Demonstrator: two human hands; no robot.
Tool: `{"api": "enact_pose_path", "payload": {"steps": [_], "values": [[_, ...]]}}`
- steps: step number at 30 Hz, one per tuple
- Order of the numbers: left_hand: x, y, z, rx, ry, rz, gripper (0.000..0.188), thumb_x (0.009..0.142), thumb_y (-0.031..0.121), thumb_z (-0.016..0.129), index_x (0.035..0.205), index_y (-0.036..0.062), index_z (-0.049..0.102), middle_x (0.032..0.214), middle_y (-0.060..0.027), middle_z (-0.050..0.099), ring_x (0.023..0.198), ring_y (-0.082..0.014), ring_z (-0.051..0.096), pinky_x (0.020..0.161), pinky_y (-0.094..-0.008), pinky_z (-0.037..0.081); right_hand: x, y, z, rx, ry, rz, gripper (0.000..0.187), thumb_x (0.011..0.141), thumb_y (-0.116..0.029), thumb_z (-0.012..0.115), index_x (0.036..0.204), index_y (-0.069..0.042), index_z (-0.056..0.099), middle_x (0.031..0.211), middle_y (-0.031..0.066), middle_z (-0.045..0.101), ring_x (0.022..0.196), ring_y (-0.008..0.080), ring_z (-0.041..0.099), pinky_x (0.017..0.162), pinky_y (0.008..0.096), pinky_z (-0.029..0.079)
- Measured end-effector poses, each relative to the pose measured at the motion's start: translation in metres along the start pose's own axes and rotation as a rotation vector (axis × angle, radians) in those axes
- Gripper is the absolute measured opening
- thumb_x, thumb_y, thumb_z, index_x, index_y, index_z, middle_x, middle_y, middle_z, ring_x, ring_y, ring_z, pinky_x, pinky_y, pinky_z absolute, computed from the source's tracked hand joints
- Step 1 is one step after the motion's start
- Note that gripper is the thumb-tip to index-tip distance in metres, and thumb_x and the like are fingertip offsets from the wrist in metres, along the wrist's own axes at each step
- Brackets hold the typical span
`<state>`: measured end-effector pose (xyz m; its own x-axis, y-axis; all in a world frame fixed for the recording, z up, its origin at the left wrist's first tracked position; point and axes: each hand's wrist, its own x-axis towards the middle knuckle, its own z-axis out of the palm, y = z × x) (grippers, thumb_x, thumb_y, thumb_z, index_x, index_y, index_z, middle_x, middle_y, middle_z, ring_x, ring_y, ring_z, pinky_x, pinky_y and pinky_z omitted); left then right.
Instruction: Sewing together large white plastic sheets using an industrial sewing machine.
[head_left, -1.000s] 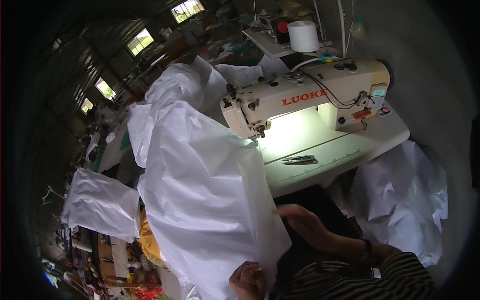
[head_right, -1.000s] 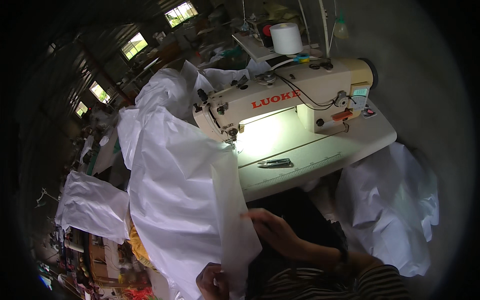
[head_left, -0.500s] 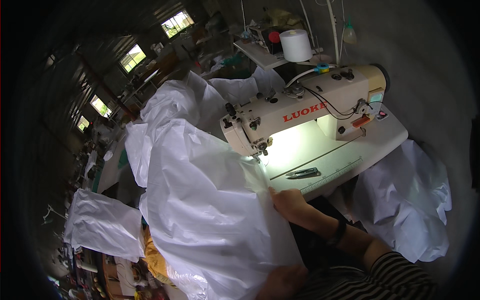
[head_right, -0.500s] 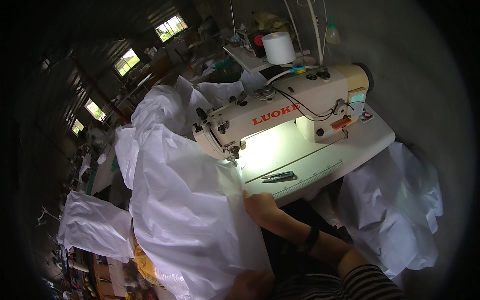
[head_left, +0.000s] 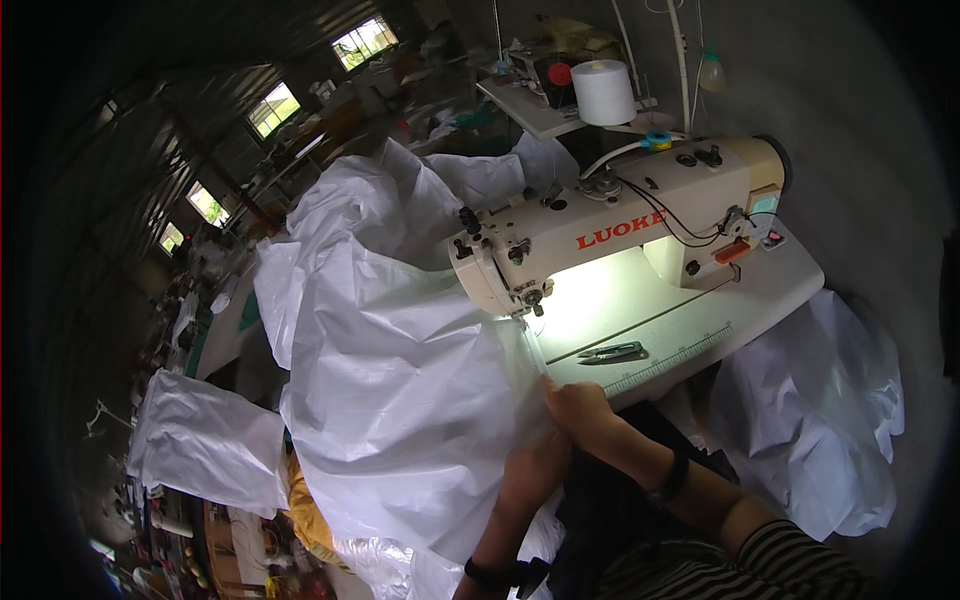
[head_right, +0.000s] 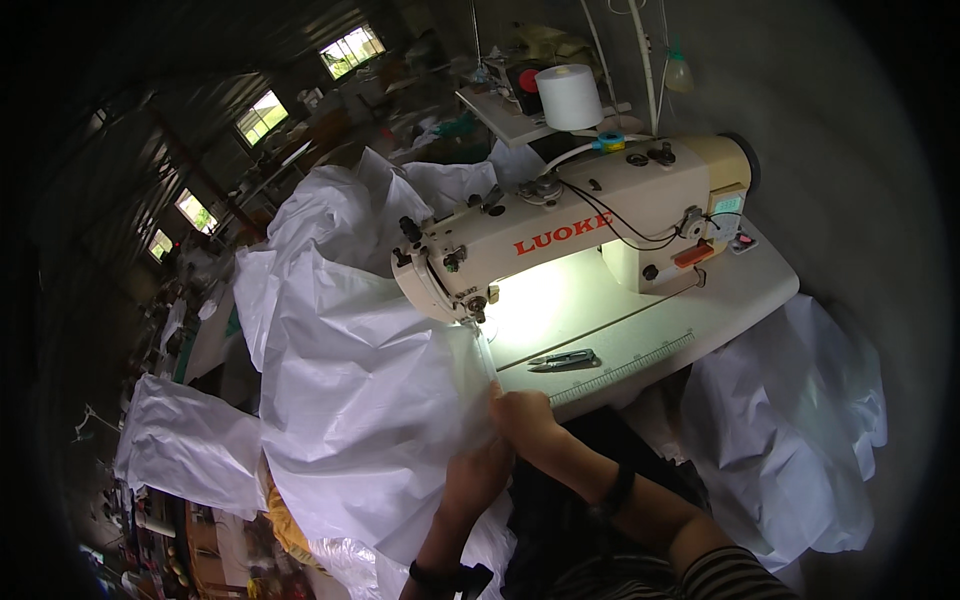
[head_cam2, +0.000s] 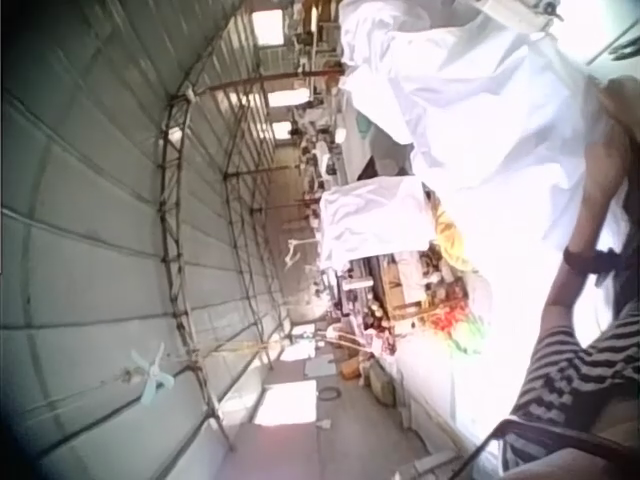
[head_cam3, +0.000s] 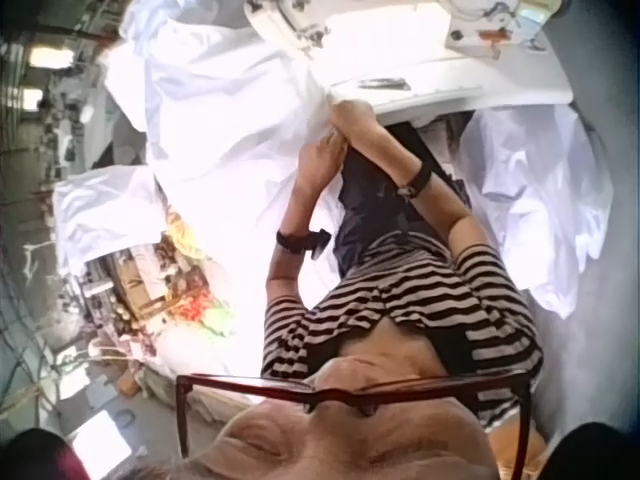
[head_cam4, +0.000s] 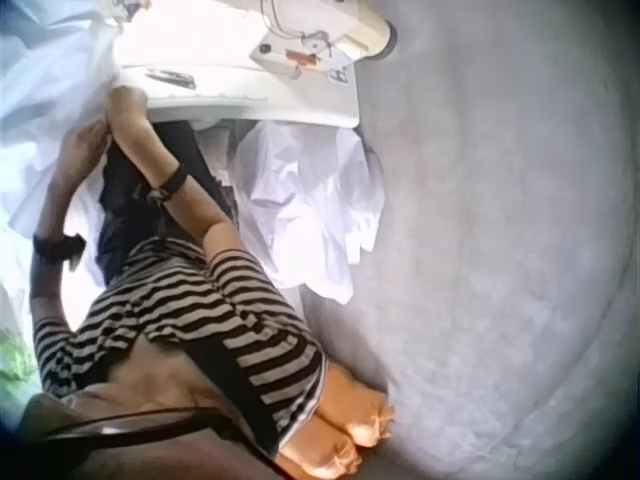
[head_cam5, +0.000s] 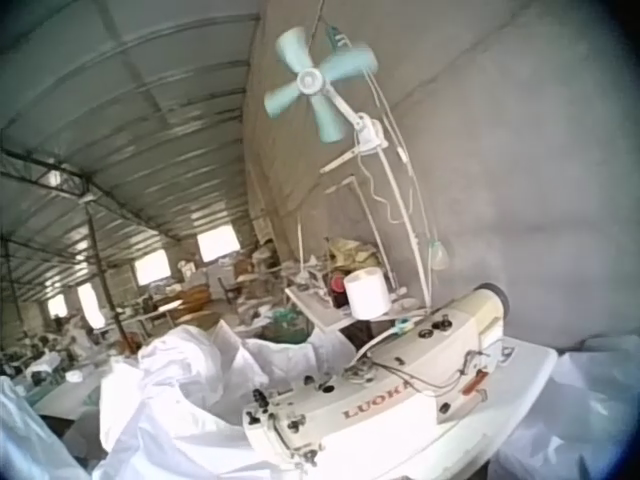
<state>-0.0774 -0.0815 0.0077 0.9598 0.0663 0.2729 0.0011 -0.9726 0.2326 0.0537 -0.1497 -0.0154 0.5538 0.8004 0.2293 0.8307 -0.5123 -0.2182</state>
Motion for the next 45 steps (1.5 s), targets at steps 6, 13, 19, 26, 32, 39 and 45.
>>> {"api": "enact_pose_path", "payload": {"steps": [6,13,19,26,32,39,45], "values": [[0.038,-0.038,0.007,0.019,0.161,0.027,0.011,0.081,0.008,0.062,0.092,0.0079,0.060,0.072,-0.0105,0.062,0.061,-0.0316,0.064,0.055,-0.0435,0.051,0.050,0.011,0.008,0.015,-0.016,-0.001,0.035,0.090,-0.010,0.056,0.122,0.005,0.057,0.070,0.0097,0.070,0.060,0.0260,0.070,0.049,0.0385,0.052],[-0.001,-0.017,-0.012,0.038,0.426,0.031,0.035,0.073,-0.003,0.062,0.106,0.0065,0.064,0.104,-0.0099,0.066,0.092,-0.0306,0.065,0.079,-0.0423,0.054,0.042,0.025,-0.006,0.461,0.196,-0.002,0.030,0.096,-0.018,0.055,0.120,0.000,0.054,0.074,0.0178,0.066,0.070,0.0347,0.067,0.064,0.0430,0.053],[-0.169,0.020,0.010,-0.252,0.329,-0.572,0.023,0.071,-0.011,0.059,0.086,0.0046,0.065,0.083,-0.0122,0.068,0.069,-0.0298,0.067,0.060,-0.0376,0.053,-0.069,0.040,-0.008,0.731,-0.090,-0.060,0.037,0.091,-0.024,0.065,0.122,-0.005,0.058,0.087,0.0151,0.068,0.077,0.0350,0.067,0.070,0.0430,0.053],[-0.291,-0.050,0.087,-0.287,0.481,-1.308,0.022,0.088,0.013,0.063,0.103,-0.0034,0.063,0.104,-0.0200,0.065,0.099,-0.0318,0.063,0.080,-0.0409,0.053,-0.077,0.020,0.058,1.017,-0.413,-0.073,0.043,0.088,-0.030,0.069,0.117,0.002,0.064,0.110,0.0179,0.069,0.104,0.0313,0.065,0.094,0.0366,0.049],[-0.280,-0.063,0.083,-0.594,0.768,-1.323,0.024,0.091,0.014,0.062,0.106,-0.0045,0.063,0.103,-0.0171,0.066,0.096,-0.0290,0.063,0.081,-0.0394,0.052,-0.115,0.024,0.057,1.404,-0.984,0.096,0.037,0.095,-0.022,0.064,0.122,0.003,0.061,0.112,0.0114,0.068,0.102,0.0171,0.063,0.095,0.0315,0.049],[-0.187,-0.145,-0.110,-0.263,1.221,-0.907,0.025,0.094,0.015,0.060,0.109,-0.0057,0.062,0.102,-0.0136,0.066,0.092,-0.0256,0.063,0.081,-0.0377,0.052,-0.128,0.005,0.004,1.549,-0.948,-0.029,0.037,0.095,-0.019,0.067,0.126,-0.001,0.061,0.116,0.0086,0.068,0.111,0.0157,0.061,0.100,0.0302,0.047],[-0.098,-0.196,-0.231,0.432,1.081,-0.369,0.027,0.097,0.015,0.059,0.112,-0.0066,0.062,0.101,-0.0111,0.067,0.090,-0.0232,0.064,0.081,-0.0364,0.052,-0.128,-0.022,-0.021,1.478,-1.088,0.153,0.036,0.093,-0.025,0.069,0.121,-0.003,0.064,0.112,0.0099,0.069,0.108,0.0178,0.063,0.097,0.0332,0.049]]}}
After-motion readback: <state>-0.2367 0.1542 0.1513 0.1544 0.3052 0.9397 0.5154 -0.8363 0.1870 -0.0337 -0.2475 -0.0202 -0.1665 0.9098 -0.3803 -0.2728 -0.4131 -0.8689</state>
